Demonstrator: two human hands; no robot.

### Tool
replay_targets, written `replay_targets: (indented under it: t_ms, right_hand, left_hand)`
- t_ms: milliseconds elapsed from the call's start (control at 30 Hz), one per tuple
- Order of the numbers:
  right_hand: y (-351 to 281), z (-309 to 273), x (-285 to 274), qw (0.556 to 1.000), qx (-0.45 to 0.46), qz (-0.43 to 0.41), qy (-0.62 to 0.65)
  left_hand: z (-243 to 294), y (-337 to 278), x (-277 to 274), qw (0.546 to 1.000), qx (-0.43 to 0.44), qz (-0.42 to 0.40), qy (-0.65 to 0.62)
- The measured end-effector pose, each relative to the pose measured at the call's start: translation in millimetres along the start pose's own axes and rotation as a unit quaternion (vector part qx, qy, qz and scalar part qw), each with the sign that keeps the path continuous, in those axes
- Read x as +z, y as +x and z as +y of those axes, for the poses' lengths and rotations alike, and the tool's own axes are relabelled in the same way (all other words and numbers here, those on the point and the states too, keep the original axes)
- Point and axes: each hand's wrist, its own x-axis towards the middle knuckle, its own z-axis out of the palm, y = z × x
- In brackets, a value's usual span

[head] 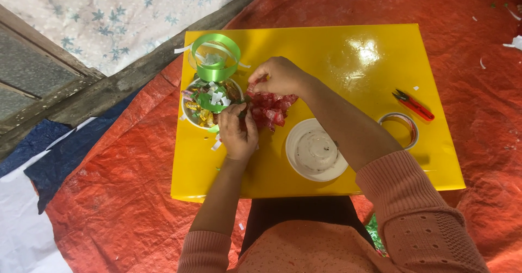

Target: The person wraps small red candies in clear plastic wrappers and secures them with white tape. They fold the wrappers around each candy, apply tape to seal the ends, and place the finished wrapped candies into a white bowl on a yellow table.

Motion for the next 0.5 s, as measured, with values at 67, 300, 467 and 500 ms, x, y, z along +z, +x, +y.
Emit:
replay_targets:
  t_ms: [67, 300, 467, 500]
  right_hand:
    - [-19, -14, -9, 0.999, -0.022, 0.028, 0.025]
    - [-125, -65, -8, 0.891, -0.314, 0.32, -0.071]
    - [-201, -52, 26, 0.817, -0.356, 0.392, -0.23]
    - [-214, -54, 33, 0.808, -0.349, 0.411, -0.238]
  left_hand:
    - [-1, -2, 0, 1.0, 0.0, -0.002, -0.006]
    - [38, -20, -25, 0.964, -0.157, 0.002, -0.214]
    - [131, -18, -34, 0.832, -0.31, -0.075, -0.453]
    - [143, -19, -35, 0.802, -0.331, -0.093, -0.488]
